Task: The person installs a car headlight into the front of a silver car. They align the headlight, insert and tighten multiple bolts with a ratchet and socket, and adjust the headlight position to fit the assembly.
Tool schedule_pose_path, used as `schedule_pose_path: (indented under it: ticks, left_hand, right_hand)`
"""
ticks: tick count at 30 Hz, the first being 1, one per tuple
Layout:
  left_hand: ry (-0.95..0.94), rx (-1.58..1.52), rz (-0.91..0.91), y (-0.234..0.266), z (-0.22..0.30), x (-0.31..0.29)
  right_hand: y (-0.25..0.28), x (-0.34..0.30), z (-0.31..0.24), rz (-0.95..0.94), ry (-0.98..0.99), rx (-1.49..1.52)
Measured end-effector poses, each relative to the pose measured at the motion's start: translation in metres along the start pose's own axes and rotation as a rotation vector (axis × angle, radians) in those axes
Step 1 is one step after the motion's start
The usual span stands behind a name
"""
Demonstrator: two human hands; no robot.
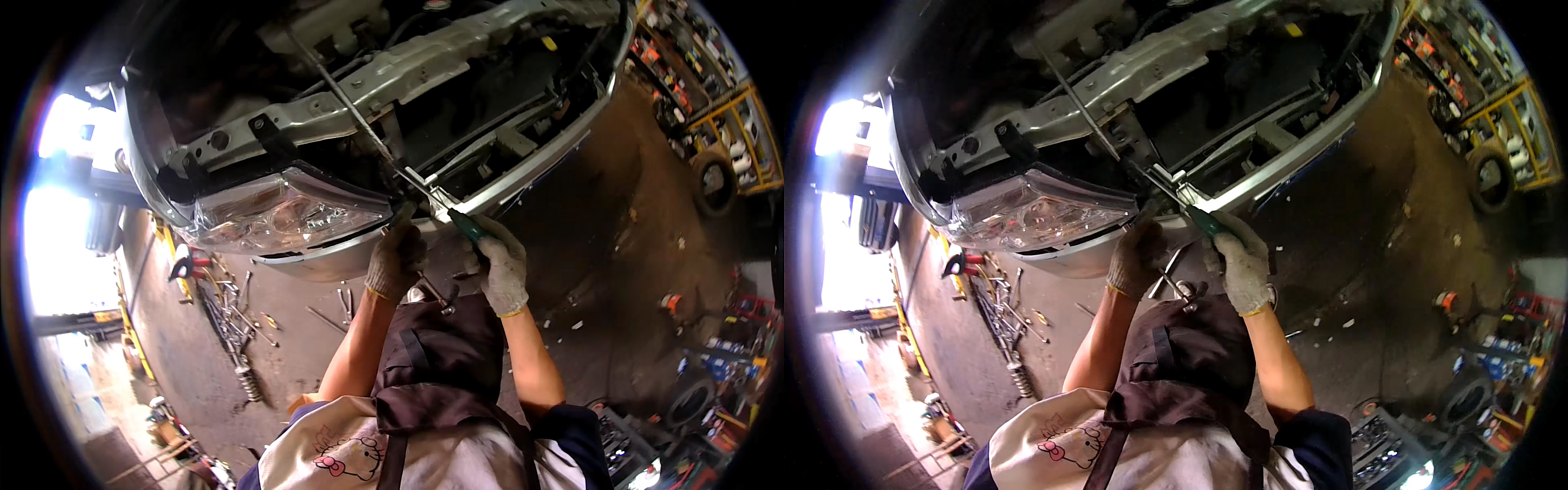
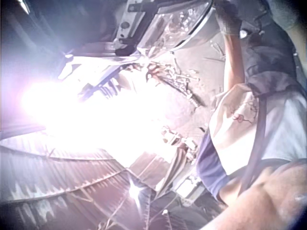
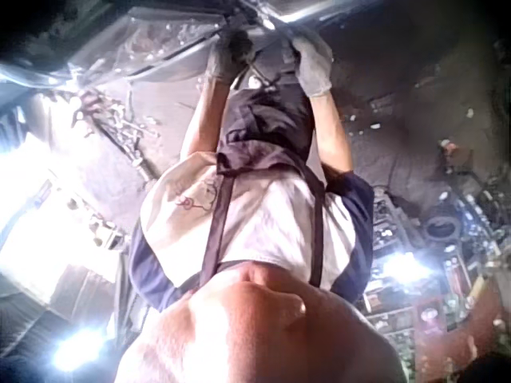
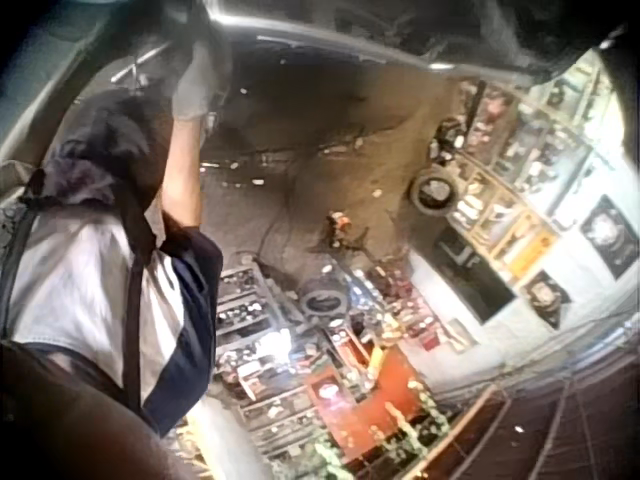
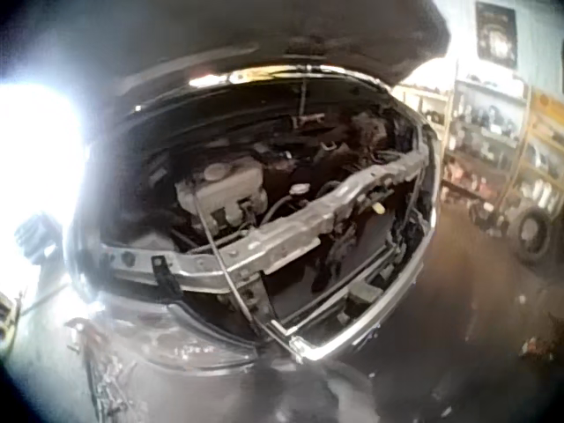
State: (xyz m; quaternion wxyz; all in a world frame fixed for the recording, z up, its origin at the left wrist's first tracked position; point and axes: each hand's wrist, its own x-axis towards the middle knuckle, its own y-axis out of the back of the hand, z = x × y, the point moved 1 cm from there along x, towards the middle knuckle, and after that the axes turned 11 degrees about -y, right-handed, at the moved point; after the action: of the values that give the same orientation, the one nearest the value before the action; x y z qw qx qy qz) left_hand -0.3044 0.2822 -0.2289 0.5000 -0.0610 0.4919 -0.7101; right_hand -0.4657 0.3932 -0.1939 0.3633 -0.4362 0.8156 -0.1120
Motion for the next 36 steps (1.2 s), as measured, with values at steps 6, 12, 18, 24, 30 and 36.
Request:
schedule_pose_path:
  ticks: [6, 12, 18, 24, 30, 36]
  left_hand:
    - [-0.162, -0.297, 0.023, -0.034, -0.008, 0.022]
    - [-0.517, -0.573, -0.128, -0.045, -0.029, 0.053]
    - [-0.804, -0.695, 0.005, -0.064, -0.032, 0.071]
    - [-0.838, -0.653, 0.057, -0.063, -0.034, 0.096]
    - [-0.836, -0.582, -0.06, -0.057, -0.023, 0.103]
    - [-0.726, -0.545, 0.145, -0.061, -0.023, 0.098]
  right_hand:
    - [0.015, 0.04, -0.04, -0.085, -0.244, 0.135]
    - [0.021, 0.063, -0.077, -0.359, -0.109, -0.87]
    - [0.016, 0.113, -0.095, -0.508, 0.954, -1.493]
    - [0.022, 0.151, -0.105, -0.589, 0.856, -1.431]
    - [0.027, 0.134, -0.094, -0.408, 0.077, -0.933]
    - [0.019, 0.121, -0.097, -0.365, -0.454, -0.498]
